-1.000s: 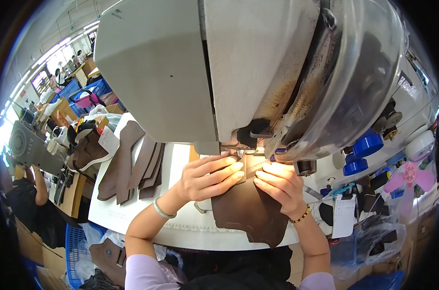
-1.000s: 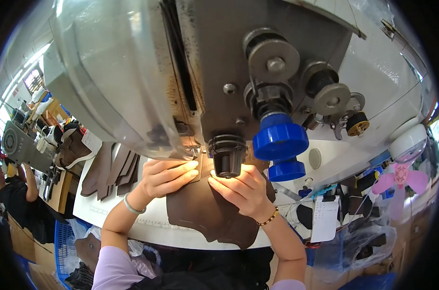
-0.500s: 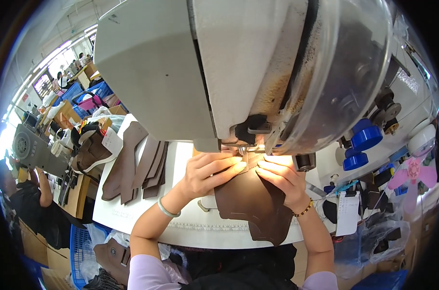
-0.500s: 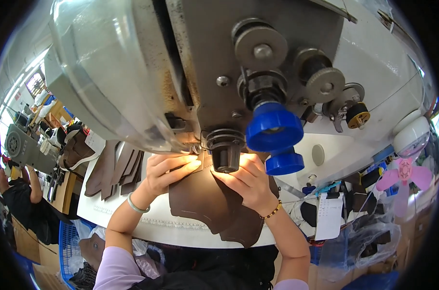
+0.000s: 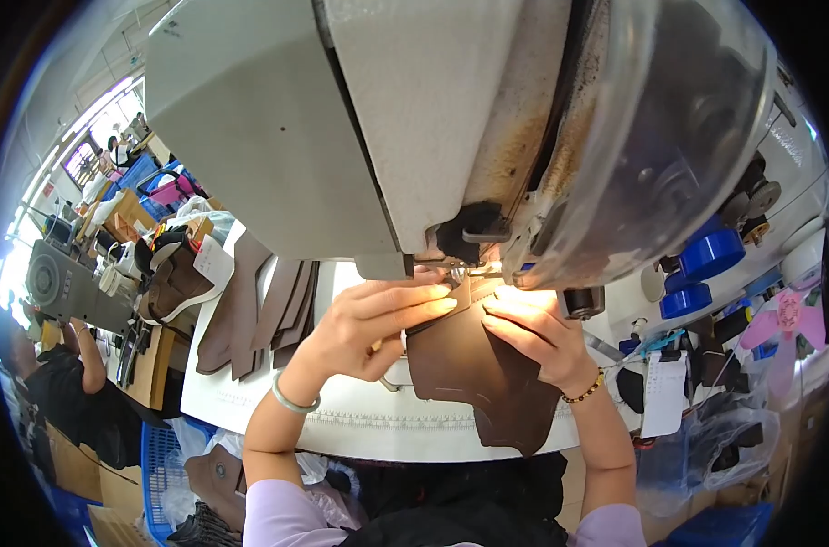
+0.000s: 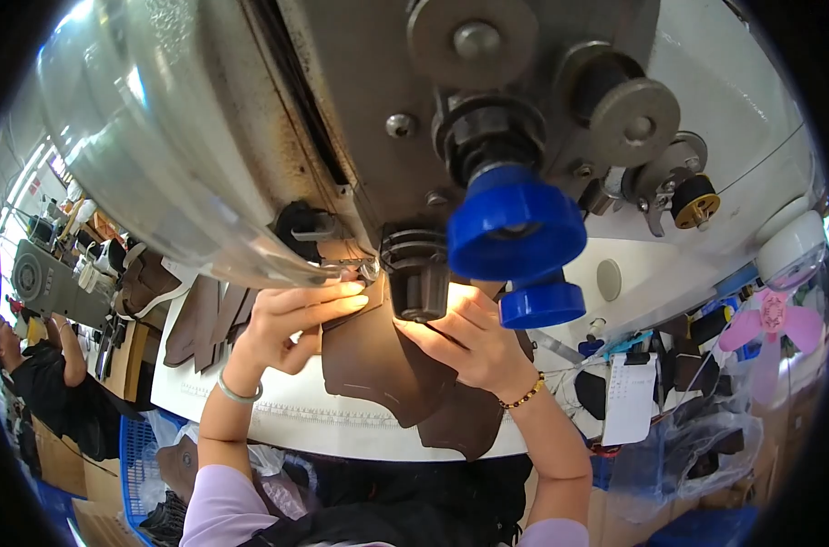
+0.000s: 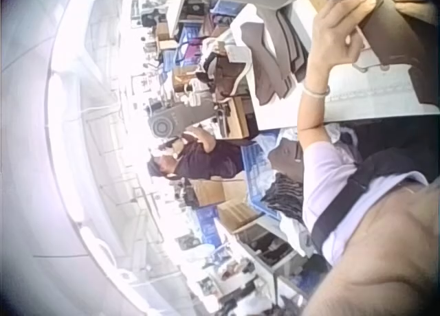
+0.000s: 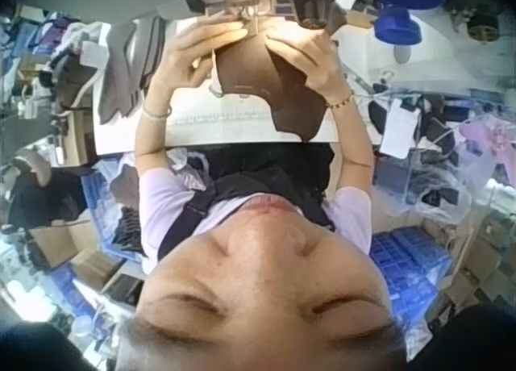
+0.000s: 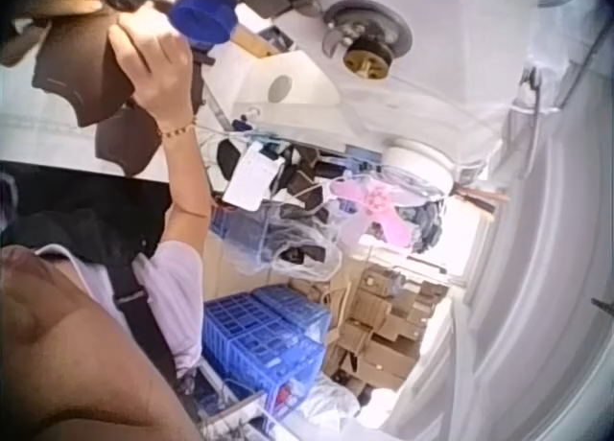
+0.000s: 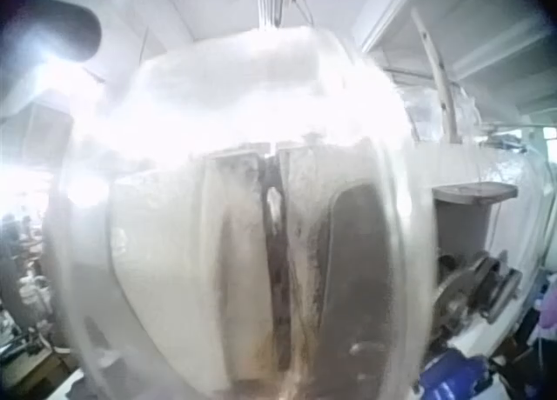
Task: Using an industrial sewing machine to stitch together the leather components of shoe uppers.
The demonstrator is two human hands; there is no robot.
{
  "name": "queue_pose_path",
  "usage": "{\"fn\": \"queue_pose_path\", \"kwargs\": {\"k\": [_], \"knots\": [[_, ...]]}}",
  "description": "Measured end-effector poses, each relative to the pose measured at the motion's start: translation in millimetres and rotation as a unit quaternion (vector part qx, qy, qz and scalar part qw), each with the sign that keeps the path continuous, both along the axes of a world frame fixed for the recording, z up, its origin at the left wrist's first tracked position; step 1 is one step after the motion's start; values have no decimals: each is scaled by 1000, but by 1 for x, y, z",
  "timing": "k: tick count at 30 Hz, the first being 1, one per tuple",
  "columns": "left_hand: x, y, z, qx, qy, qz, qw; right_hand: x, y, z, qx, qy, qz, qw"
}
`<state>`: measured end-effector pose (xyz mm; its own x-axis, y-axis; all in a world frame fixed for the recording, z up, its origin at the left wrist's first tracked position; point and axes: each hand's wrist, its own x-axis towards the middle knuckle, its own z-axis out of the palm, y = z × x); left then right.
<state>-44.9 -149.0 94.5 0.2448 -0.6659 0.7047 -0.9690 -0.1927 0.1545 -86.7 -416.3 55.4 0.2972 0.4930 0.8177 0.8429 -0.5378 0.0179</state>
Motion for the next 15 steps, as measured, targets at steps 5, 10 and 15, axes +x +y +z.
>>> {"fn": "queue_pose_path", "kwargs": {"k": [5, 10, 15], "knots": [[-10, -1, 9, 10, 60, 23, 998, -1, 7, 1, 36, -8, -21, 999], [-12, -16, 1, -17, -52, 98, 994, -2, 10, 0, 45, -20, -23, 999], [-10, -12, 3, 2, -65, 70, 995, -3, 11, 1, 47, -30, -27, 998]]}}
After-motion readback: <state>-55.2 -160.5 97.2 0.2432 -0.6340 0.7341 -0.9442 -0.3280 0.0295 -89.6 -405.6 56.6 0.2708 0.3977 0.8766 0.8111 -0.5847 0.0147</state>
